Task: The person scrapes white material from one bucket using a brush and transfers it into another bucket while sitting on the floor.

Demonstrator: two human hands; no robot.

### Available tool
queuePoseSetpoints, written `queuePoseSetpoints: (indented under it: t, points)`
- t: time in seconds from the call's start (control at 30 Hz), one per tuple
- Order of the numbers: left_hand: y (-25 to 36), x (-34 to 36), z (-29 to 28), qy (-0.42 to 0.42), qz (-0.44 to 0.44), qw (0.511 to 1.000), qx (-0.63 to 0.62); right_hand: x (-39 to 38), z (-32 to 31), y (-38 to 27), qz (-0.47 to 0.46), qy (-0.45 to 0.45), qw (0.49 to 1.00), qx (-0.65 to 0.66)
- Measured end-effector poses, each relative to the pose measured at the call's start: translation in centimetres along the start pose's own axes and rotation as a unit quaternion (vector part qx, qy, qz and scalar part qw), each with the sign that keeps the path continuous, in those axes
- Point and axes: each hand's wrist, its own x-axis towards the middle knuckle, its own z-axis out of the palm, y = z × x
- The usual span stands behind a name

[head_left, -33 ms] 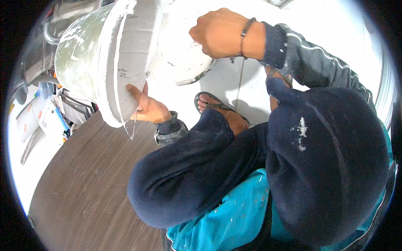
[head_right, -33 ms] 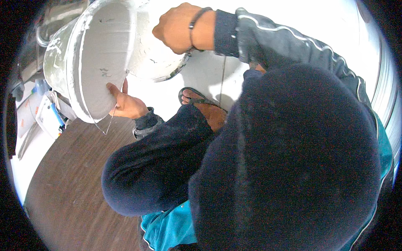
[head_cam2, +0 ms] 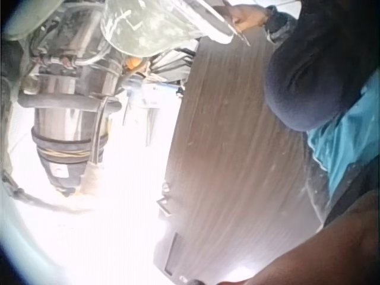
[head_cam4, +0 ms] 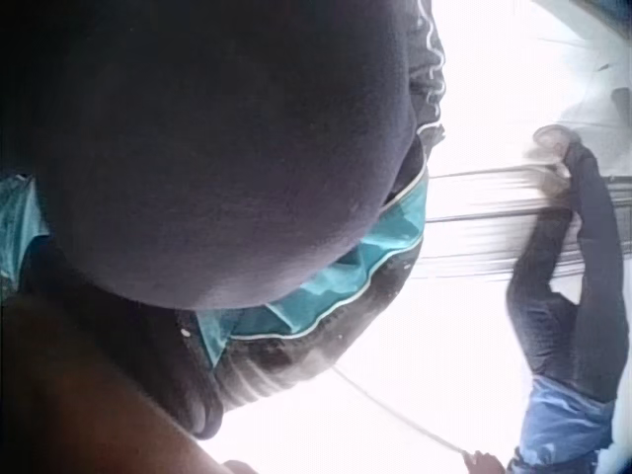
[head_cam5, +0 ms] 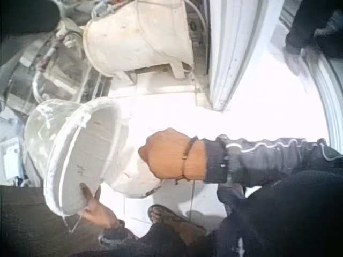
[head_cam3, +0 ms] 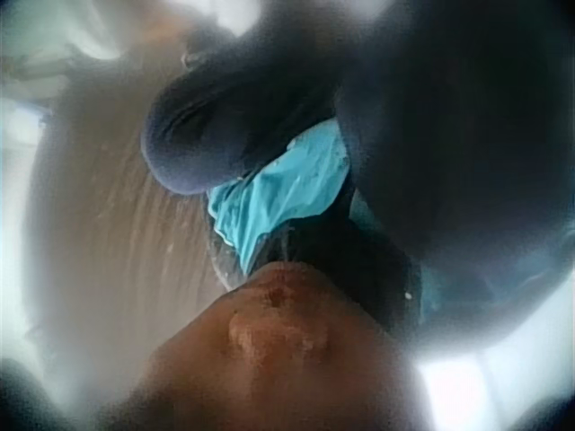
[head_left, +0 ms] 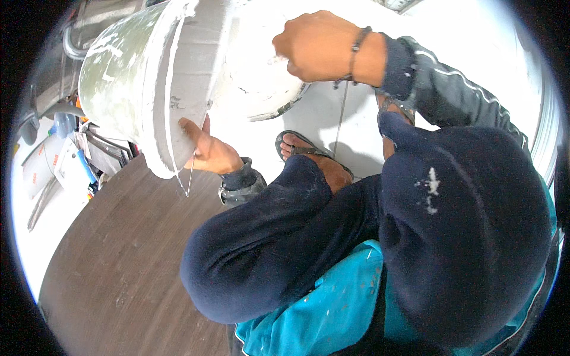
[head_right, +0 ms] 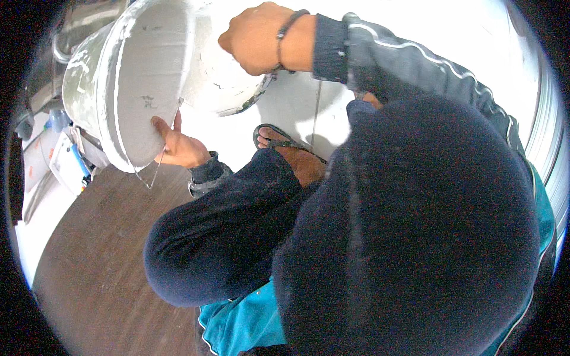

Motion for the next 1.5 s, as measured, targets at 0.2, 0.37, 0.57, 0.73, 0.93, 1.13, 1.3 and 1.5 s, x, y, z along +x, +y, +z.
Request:
queuePoseSetpoints:
  t: [0.2, 0.37, 0.57, 0.73, 0.93, 1.13, 1.3, 1.5]
  points:
    - [-0.7, -0.3, 0.0, 0.027, -0.024, 0.999, -0.020, -1.0, -1.5, 0.6, 0.022, -0.037, 0.999, -0.012]
    - [-1.0, -0.3, 0.2, 0.035, -0.069, 0.996, -0.046, -0.9, -4.8, -1.0, 0.025, -0.003, 0.999, 0.031]
    - [-1.4, -0.1, -0.2, 0.053, -0.117, 0.991, -0.047, -2.0, -5.3, 0.9, 0.005, -0.045, 0.999, -0.013]
    - [-0.6, -0.4, -0.1, 0.031, -0.098, 0.992, -0.070, -2.5, -6.9, 0.8, 0.064, -0.016, 0.991, 0.115]
    - [-1.0, -0.2, 0.1, 0.038, -0.141, 0.984, -0.102, -2.1, -7.7, 0.7, 0.043, -0.016, 0.997, 0.065]
    - [-1.3, 0.0, -0.2, 0.042, -0.155, 0.979, -0.122, -1.1, -7.4, 1.2, 0.044, -0.015, 0.998, 0.033]
    - [-1.9, -0.3, -0.3, 0.039, -0.134, 0.985, -0.105, -1.4, -7.8, 2.4, 0.049, -0.015, 0.995, 0.087]
    - [-1.9, -0.2, -0.3, 0.041, -0.142, 0.985, -0.090, -1.6, -8.0, 2.8, 0.049, -0.022, 0.993, 0.102]
